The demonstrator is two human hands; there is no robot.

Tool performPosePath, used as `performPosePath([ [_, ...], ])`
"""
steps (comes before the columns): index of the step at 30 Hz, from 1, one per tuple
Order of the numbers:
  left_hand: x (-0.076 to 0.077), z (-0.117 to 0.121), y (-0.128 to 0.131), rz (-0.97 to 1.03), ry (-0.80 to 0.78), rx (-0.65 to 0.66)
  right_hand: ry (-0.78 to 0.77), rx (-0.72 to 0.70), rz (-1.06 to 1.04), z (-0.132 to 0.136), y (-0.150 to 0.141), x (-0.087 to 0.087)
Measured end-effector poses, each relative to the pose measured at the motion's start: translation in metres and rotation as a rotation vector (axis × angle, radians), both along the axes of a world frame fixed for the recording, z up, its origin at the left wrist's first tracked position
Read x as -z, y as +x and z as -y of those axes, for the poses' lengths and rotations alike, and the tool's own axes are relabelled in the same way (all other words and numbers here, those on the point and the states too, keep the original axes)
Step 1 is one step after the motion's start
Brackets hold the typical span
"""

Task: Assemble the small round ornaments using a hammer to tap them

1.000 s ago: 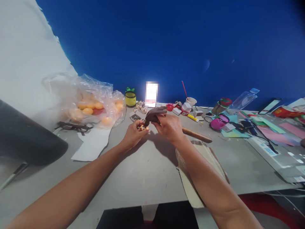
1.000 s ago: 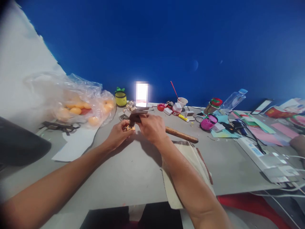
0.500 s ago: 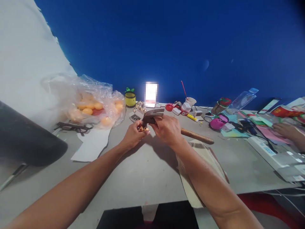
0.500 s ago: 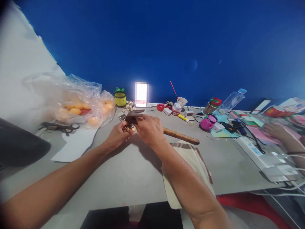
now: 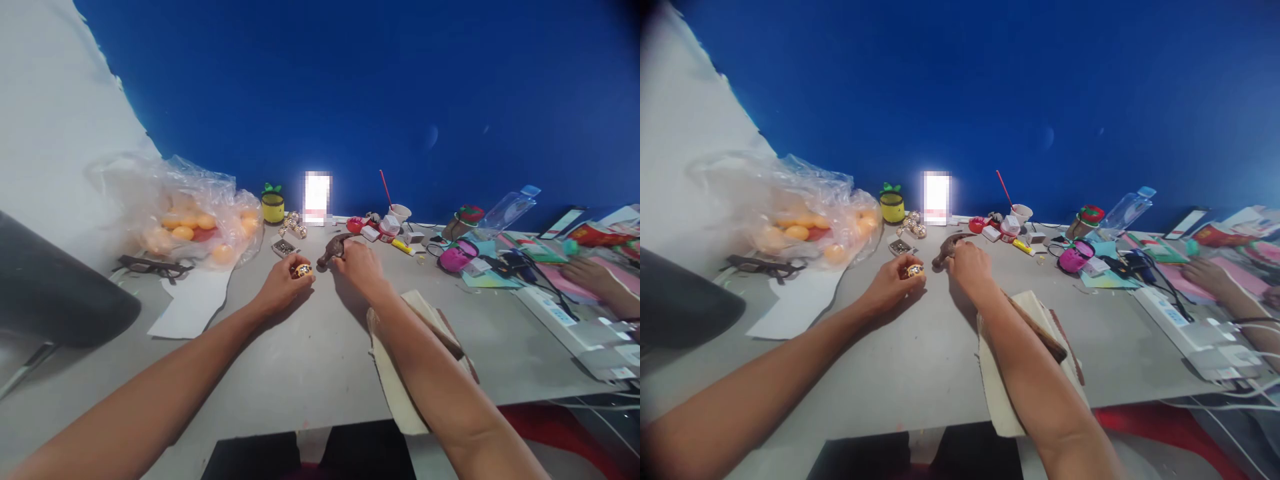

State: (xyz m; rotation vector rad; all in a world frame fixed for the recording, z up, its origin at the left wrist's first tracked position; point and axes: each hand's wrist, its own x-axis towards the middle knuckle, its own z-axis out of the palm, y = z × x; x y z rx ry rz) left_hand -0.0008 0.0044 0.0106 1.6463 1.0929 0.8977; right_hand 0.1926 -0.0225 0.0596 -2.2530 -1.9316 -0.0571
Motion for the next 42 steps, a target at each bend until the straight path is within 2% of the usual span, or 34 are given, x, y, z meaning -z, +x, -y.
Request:
performPosePath([
  [4,0.001,0.001,-0.001,-0.033,0.029,0.025,-0.04,0.014,-0.01,-0.007,0.008,0.012],
  [13,-0.001,0.002,-0.001,-0.044,-0.002,0.012,-0.162,0.106,0.019,-0.014,0.012,0.018],
  [16,0.0,0.001,0.0,0.032,-0.03,0.002,-0.118,0.101,0.023,-0.014,0.013,0.018],
  [18,0.002,0.001,0.0,0.079,-0.043,0.018,-0.015,0.073,-0.013,-0.013,0.012,0.017],
  [20,0.005,0.0,0.0,0.111,-0.042,0.036,0.099,0.003,-0.115,-0.012,0.008,0.017],
  [22,0.008,0.0,0.001,0.137,-0.029,0.027,0.143,-0.126,-0.29,-0.012,0.003,0.018],
  [25,0.012,-0.003,0.001,0.152,-0.011,-0.005,0.064,-0.325,-0.579,-0.011,-0.006,0.023],
  [28,0.014,-0.006,0.0,0.145,-0.006,-0.003,0.007,-0.43,-0.662,-0.009,-0.015,0.028],
  [31,0.012,-0.007,0.0,0.138,-0.007,-0.01,0.036,-0.449,-0.645,-0.008,-0.02,0.031],
  [34,0.008,-0.004,0.001,0.11,0.021,0.0,0.026,-0.43,-0.724,-0.009,-0.02,0.032],
  [39,0.003,0.0,0.001,0.133,0.071,-0.006,-0.155,-0.452,-1.199,-0.014,-0.014,0.037],
  [42,0.004,0.002,0.0,0.197,0.03,0.064,-0.25,-0.388,-1.439,-0.017,-0.01,0.041],
])
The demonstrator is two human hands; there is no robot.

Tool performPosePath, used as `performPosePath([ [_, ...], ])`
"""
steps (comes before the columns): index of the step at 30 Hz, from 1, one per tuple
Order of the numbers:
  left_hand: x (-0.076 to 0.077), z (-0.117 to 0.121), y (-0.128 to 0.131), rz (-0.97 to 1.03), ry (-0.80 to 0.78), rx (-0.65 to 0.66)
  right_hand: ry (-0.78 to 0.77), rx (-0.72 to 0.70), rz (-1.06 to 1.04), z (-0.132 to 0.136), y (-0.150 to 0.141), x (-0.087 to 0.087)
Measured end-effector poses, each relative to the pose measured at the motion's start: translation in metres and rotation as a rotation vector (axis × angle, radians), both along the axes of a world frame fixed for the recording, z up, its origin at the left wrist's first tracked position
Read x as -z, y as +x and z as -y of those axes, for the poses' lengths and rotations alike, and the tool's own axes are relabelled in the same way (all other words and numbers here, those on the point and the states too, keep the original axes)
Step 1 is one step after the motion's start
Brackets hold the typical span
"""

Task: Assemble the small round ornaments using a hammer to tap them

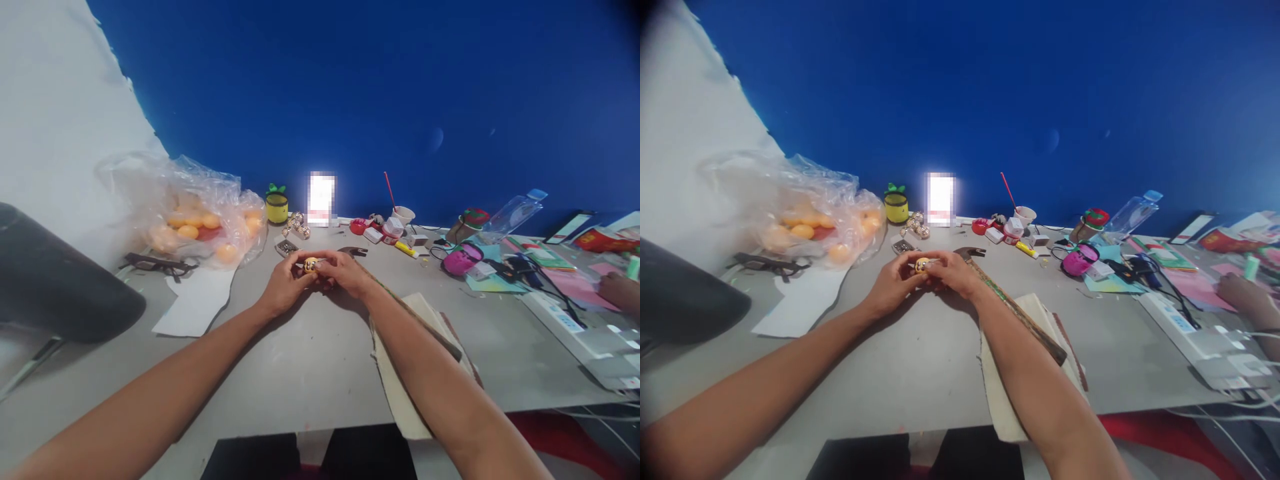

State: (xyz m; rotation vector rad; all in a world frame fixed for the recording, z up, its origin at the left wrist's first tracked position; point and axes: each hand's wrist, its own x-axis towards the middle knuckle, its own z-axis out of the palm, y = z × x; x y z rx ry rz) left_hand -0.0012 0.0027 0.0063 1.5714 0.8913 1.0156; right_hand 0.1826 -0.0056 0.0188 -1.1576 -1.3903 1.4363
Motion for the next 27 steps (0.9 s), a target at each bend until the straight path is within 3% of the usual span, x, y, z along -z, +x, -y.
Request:
performPosePath([
  [3,0.003,-0.001,-0.001,0.008,-0.026,0.024,-0.071,0.025,-0.071,-0.001,0.001,0.001],
  [7,0.005,-0.005,-0.001,0.004,-0.023,-0.006,-0.048,0.039,-0.043,-0.002,0.001,0.003],
  [11,0.002,-0.003,-0.001,-0.015,-0.029,-0.021,0.128,0.172,0.205,-0.005,0.001,0.008],
  [14,-0.002,0.0,-0.001,-0.051,-0.02,0.072,0.245,0.279,0.369,-0.007,0.003,0.007],
  [16,-0.003,0.001,-0.002,-0.099,0.013,0.146,0.23,0.299,0.372,-0.007,0.004,0.004],
  [21,-0.003,0.003,-0.003,-0.198,0.076,0.204,0.167,0.194,0.401,-0.009,0.003,-0.009],
  [27,-0.007,0.009,-0.002,-0.212,0.126,0.187,0.261,0.048,0.744,-0.033,-0.015,-0.036],
])
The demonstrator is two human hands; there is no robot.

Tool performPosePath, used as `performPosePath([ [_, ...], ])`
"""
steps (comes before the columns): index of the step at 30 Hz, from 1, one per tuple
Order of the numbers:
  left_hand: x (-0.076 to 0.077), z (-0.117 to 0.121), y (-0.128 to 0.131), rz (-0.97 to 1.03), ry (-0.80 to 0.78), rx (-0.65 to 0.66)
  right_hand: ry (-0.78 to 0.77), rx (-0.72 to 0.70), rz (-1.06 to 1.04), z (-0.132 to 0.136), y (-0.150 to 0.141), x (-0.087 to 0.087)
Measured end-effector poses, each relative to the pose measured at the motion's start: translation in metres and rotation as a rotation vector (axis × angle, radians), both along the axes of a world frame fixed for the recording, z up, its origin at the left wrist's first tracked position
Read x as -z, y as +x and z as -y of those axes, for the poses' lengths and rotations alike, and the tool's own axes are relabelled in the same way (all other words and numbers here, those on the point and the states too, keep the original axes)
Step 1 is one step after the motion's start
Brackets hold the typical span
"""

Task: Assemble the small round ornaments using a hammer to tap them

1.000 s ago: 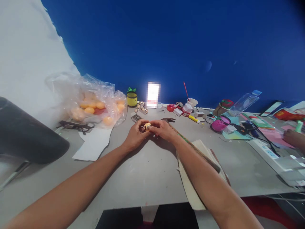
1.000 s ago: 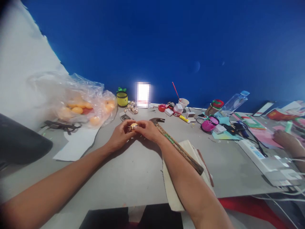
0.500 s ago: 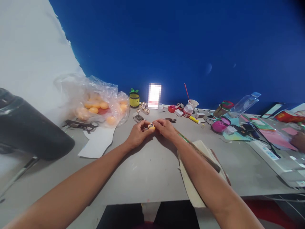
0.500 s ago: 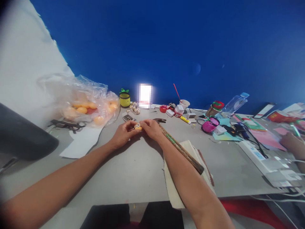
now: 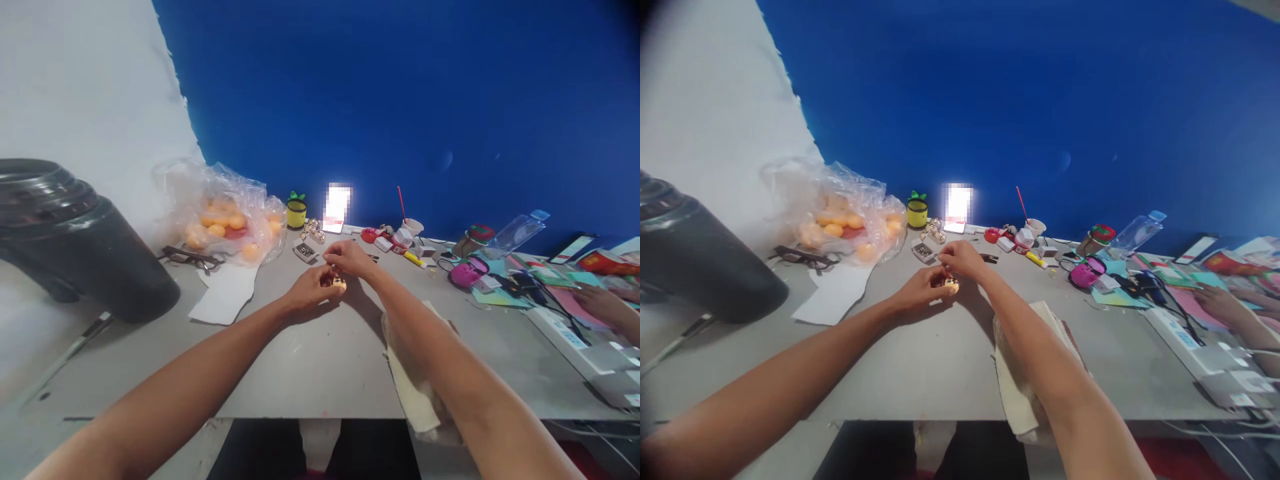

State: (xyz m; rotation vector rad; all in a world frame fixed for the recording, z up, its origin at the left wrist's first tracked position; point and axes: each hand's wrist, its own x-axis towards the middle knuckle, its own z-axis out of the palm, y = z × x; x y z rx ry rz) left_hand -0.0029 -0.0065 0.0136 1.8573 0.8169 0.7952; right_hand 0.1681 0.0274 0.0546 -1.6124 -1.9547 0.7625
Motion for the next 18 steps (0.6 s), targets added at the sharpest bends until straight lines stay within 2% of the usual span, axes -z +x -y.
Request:
performPosePath([
  [5,0.0,-0.003,0.001,-0.112,0.02,-0.026,0.185,-0.015,0.445,-0.025,-0.035,-0.027],
  [9,0.002,-0.007,0.002,-0.124,0.019,-0.019,0.133,-0.11,0.783,-0.044,-0.062,-0.031],
  [15,0.005,-0.008,0.002,-0.005,0.005,-0.009,0.1,-0.136,0.855,-0.057,-0.08,-0.026],
  [18,0.008,-0.009,0.002,-0.007,0.016,-0.03,0.091,-0.151,0.867,-0.058,-0.082,-0.024],
])
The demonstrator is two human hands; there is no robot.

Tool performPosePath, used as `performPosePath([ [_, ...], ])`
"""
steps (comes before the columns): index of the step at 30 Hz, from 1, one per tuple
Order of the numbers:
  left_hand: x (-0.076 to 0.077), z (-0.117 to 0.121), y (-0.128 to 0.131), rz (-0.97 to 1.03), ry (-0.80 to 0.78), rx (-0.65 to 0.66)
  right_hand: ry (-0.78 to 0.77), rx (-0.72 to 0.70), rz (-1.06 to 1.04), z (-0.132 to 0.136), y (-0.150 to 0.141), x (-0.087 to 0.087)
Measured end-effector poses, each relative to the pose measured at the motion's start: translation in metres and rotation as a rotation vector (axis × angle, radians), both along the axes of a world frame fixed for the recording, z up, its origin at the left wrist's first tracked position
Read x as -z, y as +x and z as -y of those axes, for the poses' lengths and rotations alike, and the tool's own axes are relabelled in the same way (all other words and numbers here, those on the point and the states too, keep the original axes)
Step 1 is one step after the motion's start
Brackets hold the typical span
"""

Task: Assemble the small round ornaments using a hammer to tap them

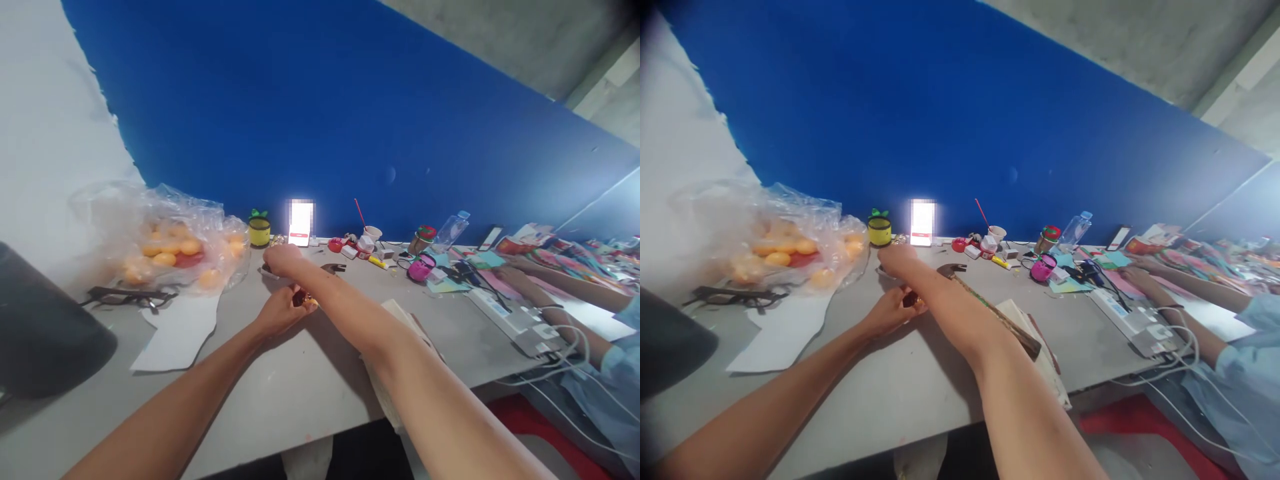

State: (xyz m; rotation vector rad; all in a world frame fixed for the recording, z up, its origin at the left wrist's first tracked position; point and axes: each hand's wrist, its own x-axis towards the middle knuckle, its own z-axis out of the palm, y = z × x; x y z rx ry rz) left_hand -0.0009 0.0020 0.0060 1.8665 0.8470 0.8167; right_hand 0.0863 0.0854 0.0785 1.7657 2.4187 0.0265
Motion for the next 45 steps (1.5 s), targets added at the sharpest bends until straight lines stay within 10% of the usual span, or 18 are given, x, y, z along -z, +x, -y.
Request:
performPosePath([
  [37,-0.011,0.003,0.002,-0.151,-0.015,-0.004,0.093,0.003,-0.054,0.006,0.004,0.011],
  [45,-0.002,-0.001,-0.002,-0.042,0.028,-0.017,0.195,0.223,-0.908,0.03,0.045,0.013],
])
